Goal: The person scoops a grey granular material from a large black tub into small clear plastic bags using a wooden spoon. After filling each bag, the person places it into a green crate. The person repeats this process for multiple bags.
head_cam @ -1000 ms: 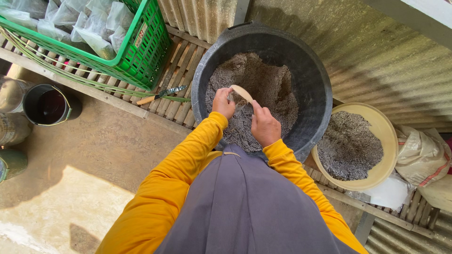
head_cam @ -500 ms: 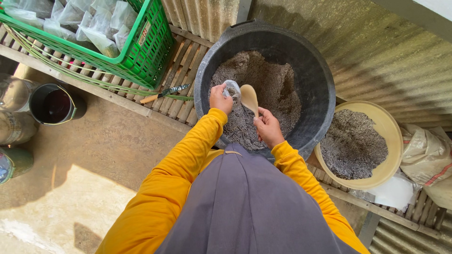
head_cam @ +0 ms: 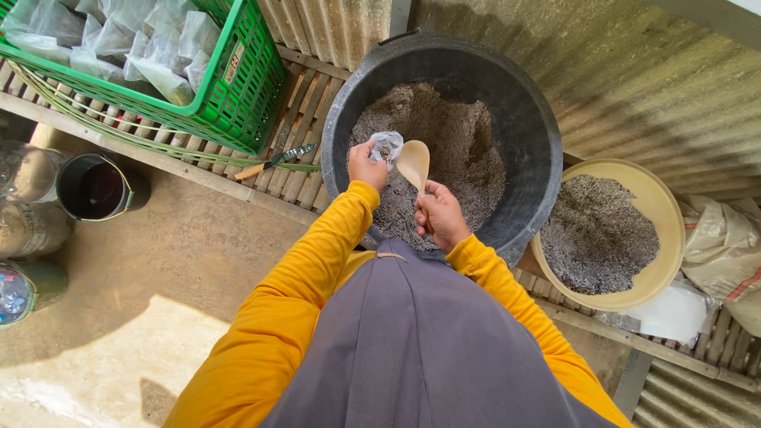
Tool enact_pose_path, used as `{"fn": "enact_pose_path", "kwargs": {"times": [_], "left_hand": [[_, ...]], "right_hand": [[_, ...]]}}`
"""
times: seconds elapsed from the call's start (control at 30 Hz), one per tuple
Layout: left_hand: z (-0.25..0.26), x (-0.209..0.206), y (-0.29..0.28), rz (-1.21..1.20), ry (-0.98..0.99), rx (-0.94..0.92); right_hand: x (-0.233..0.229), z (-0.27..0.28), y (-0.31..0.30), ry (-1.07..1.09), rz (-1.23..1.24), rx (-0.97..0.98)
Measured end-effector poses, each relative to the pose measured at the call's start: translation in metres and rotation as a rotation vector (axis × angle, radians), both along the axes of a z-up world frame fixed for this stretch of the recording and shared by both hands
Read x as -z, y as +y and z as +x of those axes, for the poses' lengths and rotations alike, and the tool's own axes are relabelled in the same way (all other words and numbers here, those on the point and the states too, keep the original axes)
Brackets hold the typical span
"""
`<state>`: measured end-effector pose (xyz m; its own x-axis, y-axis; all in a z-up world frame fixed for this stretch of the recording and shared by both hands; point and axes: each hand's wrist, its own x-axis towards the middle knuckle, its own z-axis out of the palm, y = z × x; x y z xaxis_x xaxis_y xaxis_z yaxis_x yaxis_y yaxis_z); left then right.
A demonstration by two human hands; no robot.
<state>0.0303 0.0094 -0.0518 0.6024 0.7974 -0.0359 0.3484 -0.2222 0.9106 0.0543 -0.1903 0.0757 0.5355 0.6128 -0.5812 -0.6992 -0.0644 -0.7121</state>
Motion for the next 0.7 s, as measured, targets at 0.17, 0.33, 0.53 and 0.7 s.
{"fn": "enact_pose_path", "kwargs": {"times": [0.17,0.33,0.53,0.7], "left_hand": [[0.002,-0.022,0.004,-0.177,0.047,-0.04],[-0.009,-0.032,0.016,-0.293,0.003,0.003],[-0.023,-0.042,0.007,0.066,-0.035,0.3],[-0.031,-0.054,-0.001,0.05,0.018,0.364]], "right_hand": [[0.024,0.022,-0.012,-0.038,0.01,-0.017],[0.099,0.079,-0.058,-0.675,-0.506,0.023],[0.18,0.099,-0.094,-1.109,-1.277,-0.546],[0.195,0.101,-0.092,-1.158,-1.38,-0.592]]}}
